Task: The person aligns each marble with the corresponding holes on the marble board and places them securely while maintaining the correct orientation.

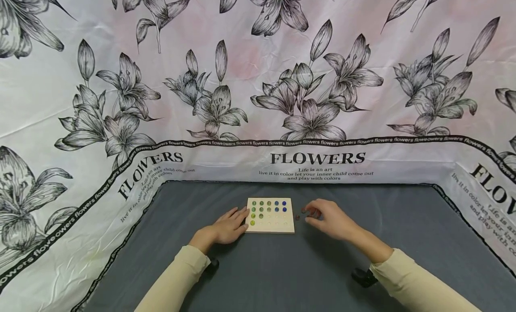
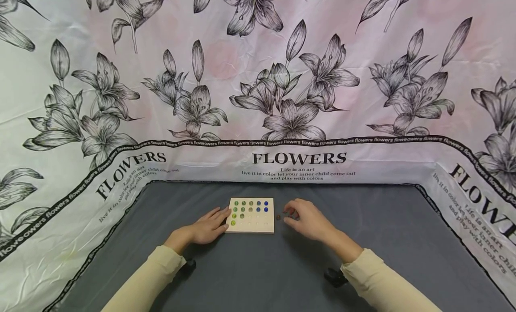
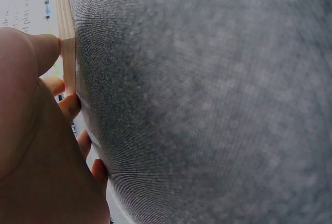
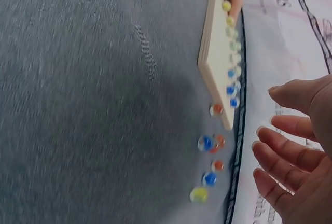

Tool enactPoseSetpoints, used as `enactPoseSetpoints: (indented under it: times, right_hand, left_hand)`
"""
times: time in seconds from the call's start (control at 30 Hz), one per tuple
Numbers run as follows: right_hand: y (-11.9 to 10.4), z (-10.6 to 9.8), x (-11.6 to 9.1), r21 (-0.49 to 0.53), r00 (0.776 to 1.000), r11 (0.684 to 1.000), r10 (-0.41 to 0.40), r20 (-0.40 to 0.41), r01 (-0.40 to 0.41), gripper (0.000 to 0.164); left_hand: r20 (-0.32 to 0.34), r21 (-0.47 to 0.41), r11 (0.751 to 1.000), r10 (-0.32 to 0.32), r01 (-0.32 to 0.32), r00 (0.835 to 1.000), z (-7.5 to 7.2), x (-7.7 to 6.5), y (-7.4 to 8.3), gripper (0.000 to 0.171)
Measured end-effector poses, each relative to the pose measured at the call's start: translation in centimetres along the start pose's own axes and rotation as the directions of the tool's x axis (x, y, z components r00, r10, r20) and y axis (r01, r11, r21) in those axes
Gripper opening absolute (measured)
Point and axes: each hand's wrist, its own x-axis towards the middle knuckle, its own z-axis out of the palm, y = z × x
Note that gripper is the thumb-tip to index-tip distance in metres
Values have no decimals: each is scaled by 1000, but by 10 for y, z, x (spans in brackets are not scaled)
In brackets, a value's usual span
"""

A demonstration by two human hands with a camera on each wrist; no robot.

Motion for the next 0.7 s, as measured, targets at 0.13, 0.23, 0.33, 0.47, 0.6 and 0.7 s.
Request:
enactPoseSetpoints:
  times: [0.13, 0.23, 0.33, 0.47, 0.6, 0.7]
  right_hand:
    - [12, -5, -1, -12, 1000, 1000, 20, -21, -20, 24]
    - [22, -7, -3, -20, 998, 999, 41, -37, -41, 25]
    - [31, -8, -6, -14, 997, 997, 69, -43, -69, 27]
    - [40, -9, -10, 0, 994, 994, 105, -38, -105, 30]
    - [45, -8, -15, -1, 992, 993, 115, -46, -115, 28]
    - [48, -8, -18, 3, 991, 993, 120, -57, -120, 27]
  left_hand:
    - [-8, 2, 1000, 3, -3, 1000, -1, 0, 1, 61]
    - [-10, 3, 1000, 2, -2, 1000, -3, -1, 1, 61]
    - [-11, 3, 1000, 1, -1, 1000, -4, -1, 2, 60]
    - [-8, -5, 1000, -2, 2, 1000, -3, -2, 2, 61]
    - [-9, -7, 1000, -5, 5, 1000, -1, -1, 1, 61]
    - [-11, -4, 1000, -6, 6, 1000, 0, -1, 0, 61]
